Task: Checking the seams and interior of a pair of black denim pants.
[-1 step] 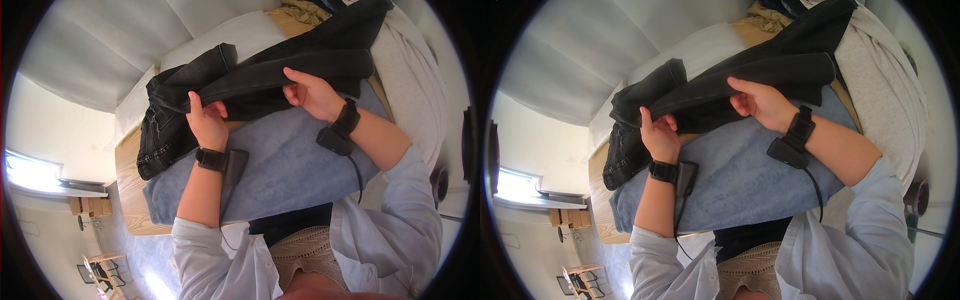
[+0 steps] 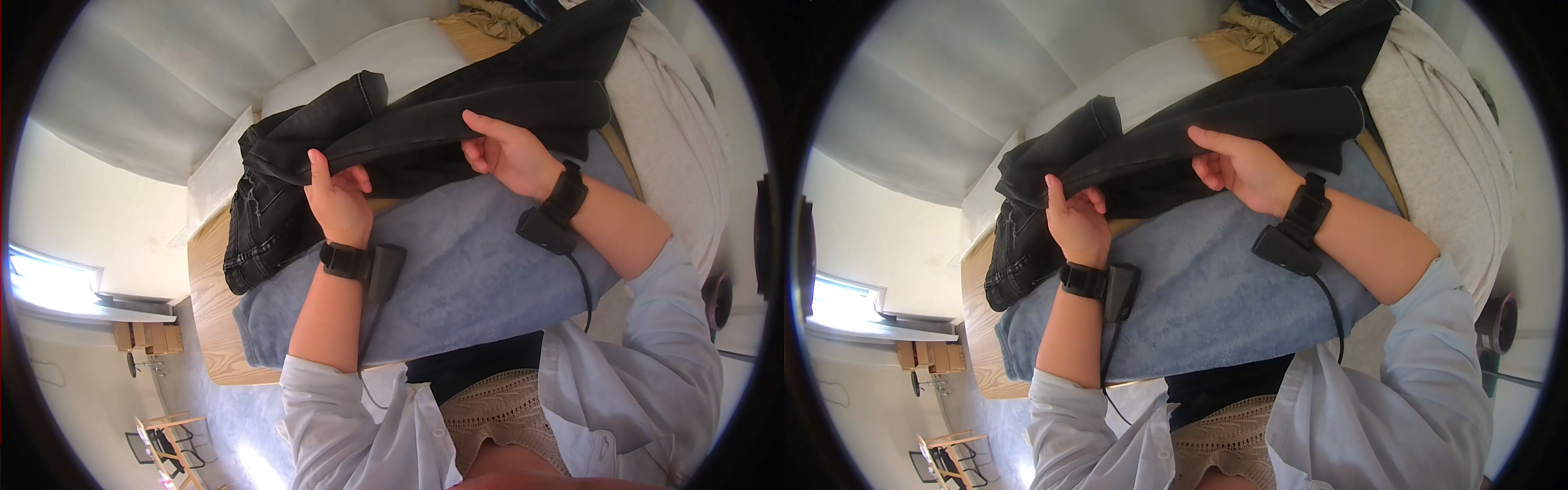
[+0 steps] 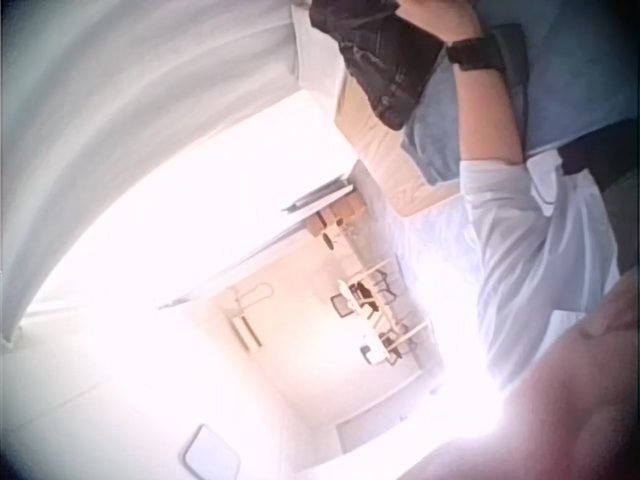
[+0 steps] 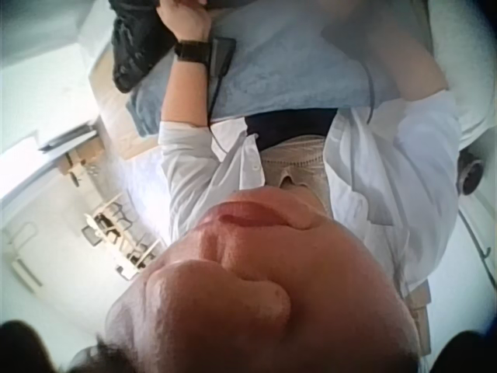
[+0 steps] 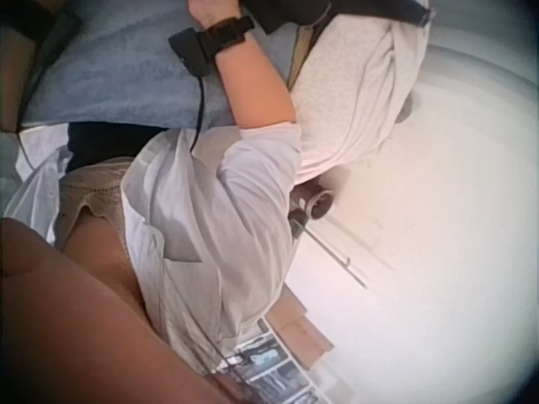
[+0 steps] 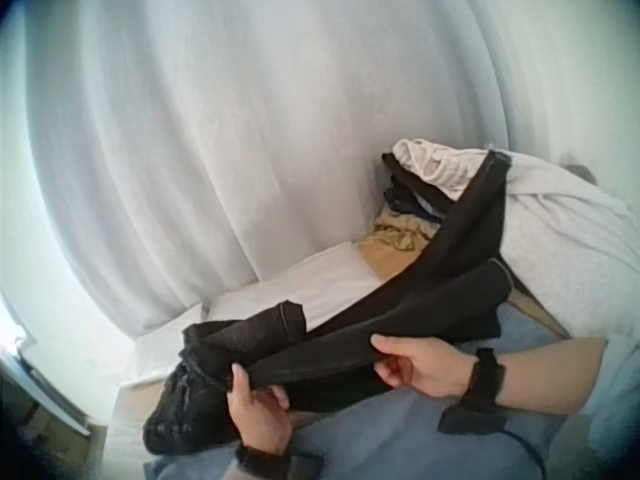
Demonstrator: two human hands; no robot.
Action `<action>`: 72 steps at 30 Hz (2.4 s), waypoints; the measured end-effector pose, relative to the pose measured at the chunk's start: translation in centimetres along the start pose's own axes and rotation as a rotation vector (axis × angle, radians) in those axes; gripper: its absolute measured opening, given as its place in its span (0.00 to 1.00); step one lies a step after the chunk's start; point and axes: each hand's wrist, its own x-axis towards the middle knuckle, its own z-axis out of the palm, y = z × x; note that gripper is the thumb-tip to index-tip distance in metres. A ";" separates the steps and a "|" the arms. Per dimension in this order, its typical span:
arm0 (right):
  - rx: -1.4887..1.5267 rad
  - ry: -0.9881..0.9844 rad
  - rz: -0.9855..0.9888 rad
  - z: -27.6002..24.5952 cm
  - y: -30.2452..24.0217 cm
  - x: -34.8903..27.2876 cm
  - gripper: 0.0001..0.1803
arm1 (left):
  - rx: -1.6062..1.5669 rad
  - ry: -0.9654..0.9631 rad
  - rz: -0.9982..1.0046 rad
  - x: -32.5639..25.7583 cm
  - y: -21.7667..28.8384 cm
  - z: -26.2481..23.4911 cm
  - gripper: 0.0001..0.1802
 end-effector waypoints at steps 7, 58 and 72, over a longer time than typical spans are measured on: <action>-0.019 0.029 0.021 0.2 0.0 0.1 0.13 | 0.077 -0.115 -0.151 -0.3 0.4 0.6 0.21; -0.316 -0.069 -0.063 1.0 0.1 -0.7 0.23 | 0.283 -0.252 -0.259 -1.2 0.8 1.0 0.26; -0.270 -0.056 -0.106 0.7 0.4 -0.7 0.23 | 0.007 -0.049 -0.092 -0.2 -0.4 -0.7 0.22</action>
